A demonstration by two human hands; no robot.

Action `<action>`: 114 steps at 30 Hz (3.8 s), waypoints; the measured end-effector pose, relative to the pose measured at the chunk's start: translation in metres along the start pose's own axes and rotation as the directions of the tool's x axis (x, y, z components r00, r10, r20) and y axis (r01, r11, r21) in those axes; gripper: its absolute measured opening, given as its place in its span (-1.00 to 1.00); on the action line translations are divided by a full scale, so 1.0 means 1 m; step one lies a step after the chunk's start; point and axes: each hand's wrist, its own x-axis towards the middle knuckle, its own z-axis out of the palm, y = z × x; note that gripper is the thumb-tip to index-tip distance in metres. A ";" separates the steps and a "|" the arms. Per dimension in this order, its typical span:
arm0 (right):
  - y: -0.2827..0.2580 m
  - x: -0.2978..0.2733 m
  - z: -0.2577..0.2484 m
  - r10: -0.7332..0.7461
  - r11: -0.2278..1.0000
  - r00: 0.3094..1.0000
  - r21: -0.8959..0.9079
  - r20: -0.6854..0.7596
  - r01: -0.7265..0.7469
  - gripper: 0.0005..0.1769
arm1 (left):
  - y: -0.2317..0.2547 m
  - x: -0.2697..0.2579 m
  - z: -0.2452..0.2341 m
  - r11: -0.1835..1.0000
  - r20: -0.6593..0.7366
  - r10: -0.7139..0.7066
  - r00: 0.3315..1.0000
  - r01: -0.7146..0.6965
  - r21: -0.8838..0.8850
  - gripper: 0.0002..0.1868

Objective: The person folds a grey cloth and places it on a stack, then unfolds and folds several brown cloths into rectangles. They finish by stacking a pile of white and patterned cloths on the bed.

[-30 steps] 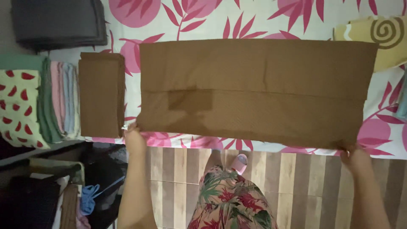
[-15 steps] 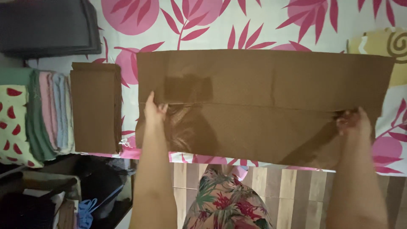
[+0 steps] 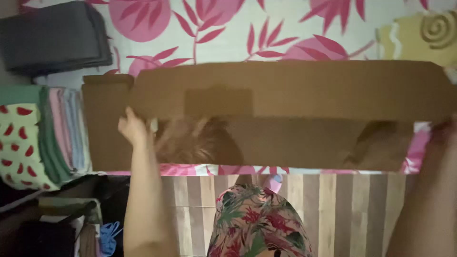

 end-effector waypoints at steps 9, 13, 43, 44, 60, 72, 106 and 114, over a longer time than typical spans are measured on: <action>0.079 -0.132 0.029 0.016 0.913 0.999 0.407 0.051 -0.035 -0.66 | -0.130 -0.032 -0.156 0.902 -0.124 -0.341 0.932 0.361 0.237 -0.65; 0.066 -0.152 0.043 0.342 0.799 0.937 0.548 -0.074 -0.248 -0.62 | -0.139 -0.046 -0.165 0.892 -0.056 -0.411 0.910 0.414 0.179 -0.64; 0.029 -0.152 0.068 0.496 0.513 0.868 0.798 0.025 -0.316 -0.61 | -0.130 -0.069 -0.114 0.793 -0.175 -0.597 0.783 0.542 -0.279 -0.56; 0.020 -0.142 0.069 0.412 0.400 0.909 0.884 0.061 -0.241 -0.64 | -0.128 -0.057 -0.112 0.777 -0.119 -0.595 0.795 0.531 -0.337 -0.58; 0.013 0.054 0.178 0.338 0.629 0.920 0.775 -0.198 -0.064 -0.34 | -0.119 0.056 0.083 0.781 -0.265 -0.590 0.763 0.456 -0.428 -0.56; -0.055 -0.152 0.263 -0.570 0.524 0.796 -0.655 0.204 0.544 -0.28 | -0.138 0.045 -0.036 0.059 0.074 0.612 0.787 -0.140 0.988 -0.69; -0.077 -0.061 0.282 -0.513 -0.070 0.404 -0.506 0.758 0.860 -0.61 | -0.163 -0.092 0.214 0.163 0.940 -0.022 0.342 -0.926 0.340 -0.90; -0.111 -0.035 0.236 -0.489 -0.012 0.524 -0.607 0.697 0.795 -0.61 | -0.176 -0.126 0.235 0.005 0.878 0.028 0.477 -0.879 0.477 -0.82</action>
